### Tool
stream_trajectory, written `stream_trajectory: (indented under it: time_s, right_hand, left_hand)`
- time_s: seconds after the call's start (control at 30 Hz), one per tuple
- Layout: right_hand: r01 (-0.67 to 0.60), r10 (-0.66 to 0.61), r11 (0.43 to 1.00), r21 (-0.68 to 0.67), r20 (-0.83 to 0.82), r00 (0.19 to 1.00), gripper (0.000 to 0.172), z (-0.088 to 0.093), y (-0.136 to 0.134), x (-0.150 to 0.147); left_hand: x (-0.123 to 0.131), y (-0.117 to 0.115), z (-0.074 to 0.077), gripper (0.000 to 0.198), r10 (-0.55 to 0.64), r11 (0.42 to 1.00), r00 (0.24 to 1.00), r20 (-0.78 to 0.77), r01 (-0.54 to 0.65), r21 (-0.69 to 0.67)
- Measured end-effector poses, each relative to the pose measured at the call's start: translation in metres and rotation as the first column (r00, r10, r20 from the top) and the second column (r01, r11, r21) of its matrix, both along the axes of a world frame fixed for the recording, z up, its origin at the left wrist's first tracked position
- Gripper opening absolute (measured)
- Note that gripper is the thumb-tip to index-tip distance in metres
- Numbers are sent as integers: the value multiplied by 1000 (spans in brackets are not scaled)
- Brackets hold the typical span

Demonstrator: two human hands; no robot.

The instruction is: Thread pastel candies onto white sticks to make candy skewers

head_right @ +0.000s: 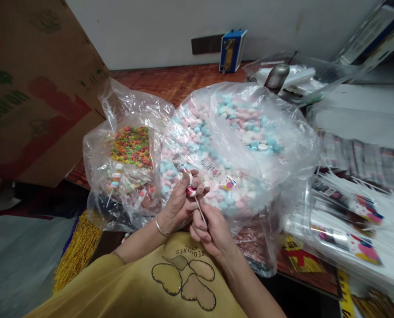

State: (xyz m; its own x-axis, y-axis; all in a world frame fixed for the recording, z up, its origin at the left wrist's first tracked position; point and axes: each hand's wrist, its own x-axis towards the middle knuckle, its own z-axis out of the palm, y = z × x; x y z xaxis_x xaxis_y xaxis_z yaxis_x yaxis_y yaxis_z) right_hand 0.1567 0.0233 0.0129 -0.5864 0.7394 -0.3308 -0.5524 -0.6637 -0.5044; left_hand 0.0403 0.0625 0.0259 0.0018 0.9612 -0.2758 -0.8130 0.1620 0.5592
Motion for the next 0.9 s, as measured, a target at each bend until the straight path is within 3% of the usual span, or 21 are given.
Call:
stream_trajectory:
  time_s: [0.1, 0.17, 0.2, 0.23, 0.3, 0.37, 0.4, 0.47, 0.53, 0.57, 0.63, 0.7, 0.73, 0.8, 0.83, 0.9]
  right_hand:
    - [-19, 18, 999, 38, 28, 999, 25, -6, -6, 3]
    - [-21, -14, 982, 188, 185, 983, 23, -13, -8, 5]
    - [-33, -75, 946, 323, 318, 945, 24, -16, -9, 7]
    - [-68, -189, 873, 483, 463, 866, 25, -20, -8, 9]
    - [-259, -526, 615, 745, 632, 569, 26, -25, -5, 13]
    - [-513, -798, 357, 781, 540, 266, 27, -28, -2, 15]
    - [-606, -867, 278, 746, 466, 176, 29, -29, 0, 16]
    - [-684, -912, 219, 696, 395, 110, 32, -28, 2, 14]
    - [-614, -874, 282, 737, 461, 151, 34, -27, 4, 11]
    - [-532, -820, 358, 768, 531, 214, 35, -27, 4, 9]
    - [-323, -634, 568, 757, 652, 416, 38, -26, 5, 8]
    - [-188, -394, 756, 627, 665, 634, 40, -26, 5, 8]
    - [-167, -301, 811, 561, 644, 703, 42, -26, 4, 9]
    - [-177, -243, 836, 520, 639, 730, 42, -26, 1, 11]
    - [-191, -289, 811, 553, 662, 692, 40, -26, -1, 11]
    - [-244, -465, 712, 658, 703, 538, 33, -26, -5, 12]
  left_hand:
    - [-6, 3, 3, 46, 25, 999, 1000, 6, -25, 29]
    - [-7, 4, 3, 46, 4, 999, 1000, -18, -3, 38]
    - [-7, 5, 3, 45, 1, 1000, 999, -43, 1, 27]
    - [-6, 5, 2, 44, 6, 1000, 997, -71, -6, 5]
    - [-2, 6, -1, 44, 19, 998, 992, -122, -26, -59]
    - [3, 7, -4, 46, 35, 992, 986, -164, -54, -118]
    - [6, 7, -5, 47, 41, 988, 982, -183, -67, -138]
    - [11, 6, -7, 48, 48, 985, 973, -227, -84, -154]
    - [14, 2, -8, 48, 31, 987, 968, -249, -69, -147]
    - [14, 1, -8, 48, 9, 989, 970, -244, -45, -140]
    - [10, 0, -6, 50, -14, 994, 980, -198, -8, -111]
    - [2, 3, -3, 52, 3, 998, 993, -120, -11, -64]
    - [-3, 6, -1, 51, 16, 999, 997, -81, -20, -42]
    - [-11, 11, 1, 49, 30, 999, 999, -26, -31, -20]
    - [-13, 13, 1, 47, 33, 999, 999, -12, -33, -19]
    - [-13, 14, 1, 44, 50, 998, 999, -8, -50, -23]
